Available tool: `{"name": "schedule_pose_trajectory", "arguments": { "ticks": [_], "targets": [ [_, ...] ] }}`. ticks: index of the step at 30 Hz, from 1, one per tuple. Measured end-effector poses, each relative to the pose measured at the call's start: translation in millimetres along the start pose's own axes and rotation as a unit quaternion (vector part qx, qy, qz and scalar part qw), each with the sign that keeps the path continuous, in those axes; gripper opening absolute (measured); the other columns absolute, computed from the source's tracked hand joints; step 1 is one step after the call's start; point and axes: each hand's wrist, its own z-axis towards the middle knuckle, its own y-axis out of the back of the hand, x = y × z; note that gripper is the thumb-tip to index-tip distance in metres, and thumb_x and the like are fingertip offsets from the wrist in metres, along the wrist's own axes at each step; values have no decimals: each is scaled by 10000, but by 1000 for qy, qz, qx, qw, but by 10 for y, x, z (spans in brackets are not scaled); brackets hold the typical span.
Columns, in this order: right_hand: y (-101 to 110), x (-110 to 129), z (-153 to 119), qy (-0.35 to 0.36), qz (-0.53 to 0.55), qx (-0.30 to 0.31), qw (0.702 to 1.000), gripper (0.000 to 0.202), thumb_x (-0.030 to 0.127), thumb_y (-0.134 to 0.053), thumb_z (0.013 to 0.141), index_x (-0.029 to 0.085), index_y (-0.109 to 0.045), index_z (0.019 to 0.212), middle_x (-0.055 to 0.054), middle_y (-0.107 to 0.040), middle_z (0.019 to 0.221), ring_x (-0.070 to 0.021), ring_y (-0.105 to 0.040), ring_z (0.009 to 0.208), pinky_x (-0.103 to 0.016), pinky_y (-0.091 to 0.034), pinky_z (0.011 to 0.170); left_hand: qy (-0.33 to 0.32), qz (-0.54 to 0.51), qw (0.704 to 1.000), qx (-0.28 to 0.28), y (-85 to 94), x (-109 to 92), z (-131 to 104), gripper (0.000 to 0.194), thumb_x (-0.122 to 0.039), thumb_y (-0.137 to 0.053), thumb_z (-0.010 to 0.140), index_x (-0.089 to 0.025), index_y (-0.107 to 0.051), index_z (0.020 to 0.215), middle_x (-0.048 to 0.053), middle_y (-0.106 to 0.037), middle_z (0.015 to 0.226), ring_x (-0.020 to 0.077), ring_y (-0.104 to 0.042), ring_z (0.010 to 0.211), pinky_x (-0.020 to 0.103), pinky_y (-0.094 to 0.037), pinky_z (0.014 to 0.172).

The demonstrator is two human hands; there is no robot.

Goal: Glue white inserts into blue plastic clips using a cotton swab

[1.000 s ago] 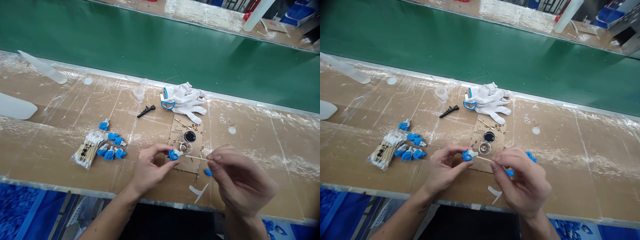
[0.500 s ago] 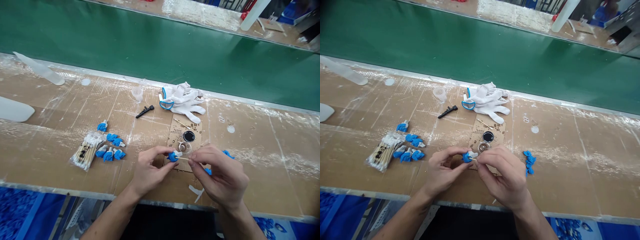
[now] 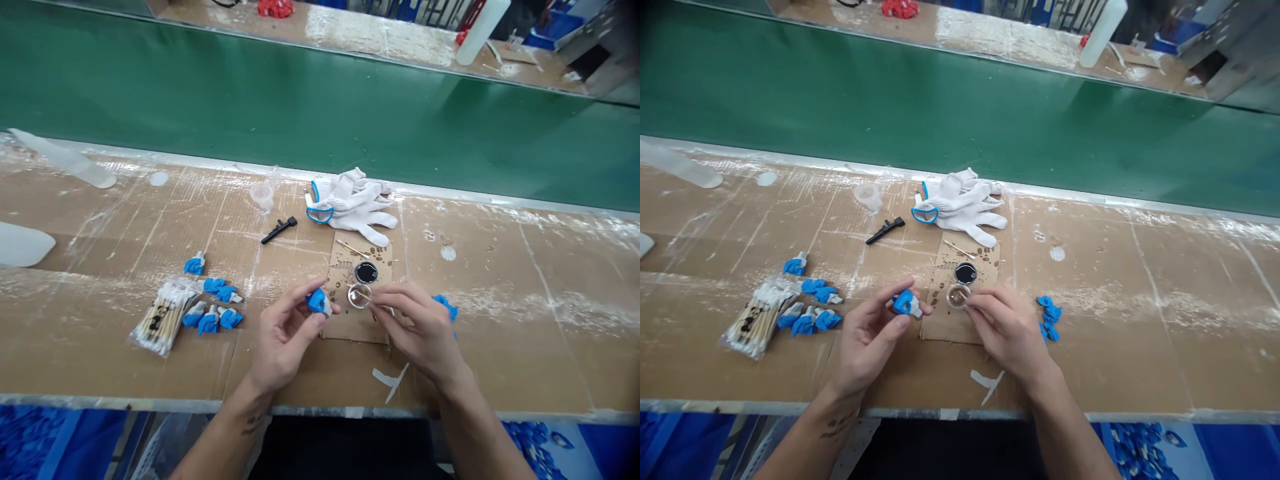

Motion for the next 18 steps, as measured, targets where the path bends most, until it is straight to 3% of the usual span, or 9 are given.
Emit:
{"name": "schedule_pose_trajectory", "arguments": {
  "ticks": [3, 7, 8, 11, 15, 18],
  "targets": [
    [137, -39, -92, -38, 5, 11, 999, 240, 157, -678, 961, 247, -703, 1182, -66, -705, 1085, -192, -679, 866, -324, -570, 680, 39, -82, 996, -6, 14, -2, 16, 369, -260, -714, 960, -320, -702, 1323, 44, -768, 1048, 149, -756, 837, 265, -627, 802],
    [656, -250, -409, -136, -68, -134, 979, 207, 188, -621, 983, 259, -720, 1150, -59, -670, 1060, -162, -617, 742, -319, -522, 631, 67, -140, 987, -31, 16, -24, 44, 225, -264, -779, 915, -308, -730, 1131, 37, -806, 995, 113, -718, 724, 211, -611, 719],
    [776, -322, -491, -155, -119, -138, 971, 180, 205, -617, 986, 255, -731, 1115, -59, -681, 1043, -173, -627, 755, -323, -515, 630, 72, -142, 987, -34, 16, -28, 50, 186, -271, -797, 900, -291, -735, 1075, 39, -811, 981, 108, -713, 710, 202, -609, 710],
    [945, -519, -638, -192, -223, -34, 955, 179, 302, -610, 1000, 238, -742, 1103, -78, -717, 1056, -244, -682, 907, -349, -529, 655, 92, -114, 988, -53, 22, -23, 57, 225, -272, -868, 825, -259, -747, 1014, 36, -811, 949, 107, -718, 734, 176, -611, 721],
    [803, -634, -563, -172, -249, 40, 952, 237, 339, -577, 1015, 225, -736, 1148, -99, -727, 1095, -288, -683, 996, -439, -565, 810, 105, -41, 992, -62, 50, 25, 44, 266, -253, -909, 771, -241, -759, 990, 24, -798, 923, 114, -738, 799, 140, -599, 715],
    [724, -636, -427, -144, -249, 93, 953, 195, 259, -573, 991, 235, -760, 1044, -84, -739, 1011, -279, -675, 933, -438, -554, 796, 96, -19, 994, -41, 63, 59, 32, 249, -289, -862, 829, -241, -765, 1054, 20, -788, 891, 103, -715, 712, 164, -607, 690]
  ]
}}
